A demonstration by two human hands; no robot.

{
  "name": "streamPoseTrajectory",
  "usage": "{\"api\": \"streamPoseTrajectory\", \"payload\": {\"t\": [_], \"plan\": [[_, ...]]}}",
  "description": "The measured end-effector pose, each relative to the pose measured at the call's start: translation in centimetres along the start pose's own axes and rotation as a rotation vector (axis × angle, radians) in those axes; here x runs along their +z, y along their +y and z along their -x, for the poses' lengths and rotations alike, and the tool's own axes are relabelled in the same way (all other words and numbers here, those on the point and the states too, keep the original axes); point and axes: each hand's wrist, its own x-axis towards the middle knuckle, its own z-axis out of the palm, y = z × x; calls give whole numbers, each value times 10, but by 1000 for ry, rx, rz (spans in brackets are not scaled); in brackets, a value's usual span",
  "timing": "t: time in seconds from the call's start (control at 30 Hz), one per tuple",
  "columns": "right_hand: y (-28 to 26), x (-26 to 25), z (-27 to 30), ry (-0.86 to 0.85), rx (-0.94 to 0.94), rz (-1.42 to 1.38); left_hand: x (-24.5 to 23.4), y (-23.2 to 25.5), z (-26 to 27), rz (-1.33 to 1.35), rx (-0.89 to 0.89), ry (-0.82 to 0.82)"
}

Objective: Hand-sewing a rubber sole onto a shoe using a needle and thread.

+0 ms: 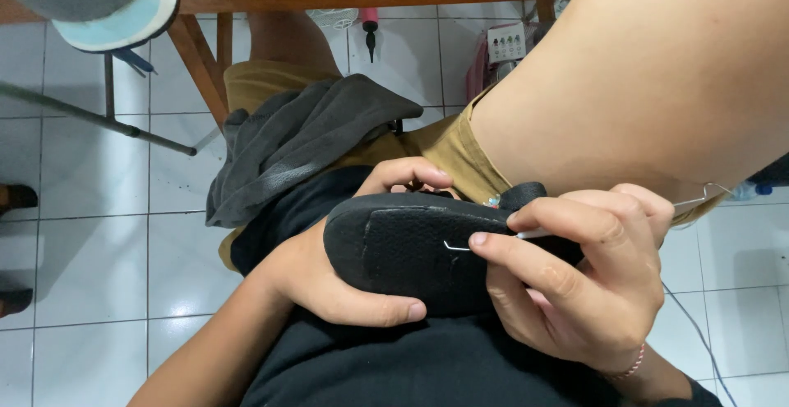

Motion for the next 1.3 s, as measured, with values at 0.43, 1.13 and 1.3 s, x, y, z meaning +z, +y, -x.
{"api": "streamPoseTrajectory", "payload": {"t": [0.43, 1.13, 1.3], "plan": [[-1, -2, 0, 2, 8, -4, 1, 4, 0, -33, -9, -2], [-34, -53, -27, 100, 0, 32, -27, 115, 38, -1356, 208, 247], [-33, -36, -33, 164, -19, -11, -24, 97, 51, -1231, -271, -20]]}}
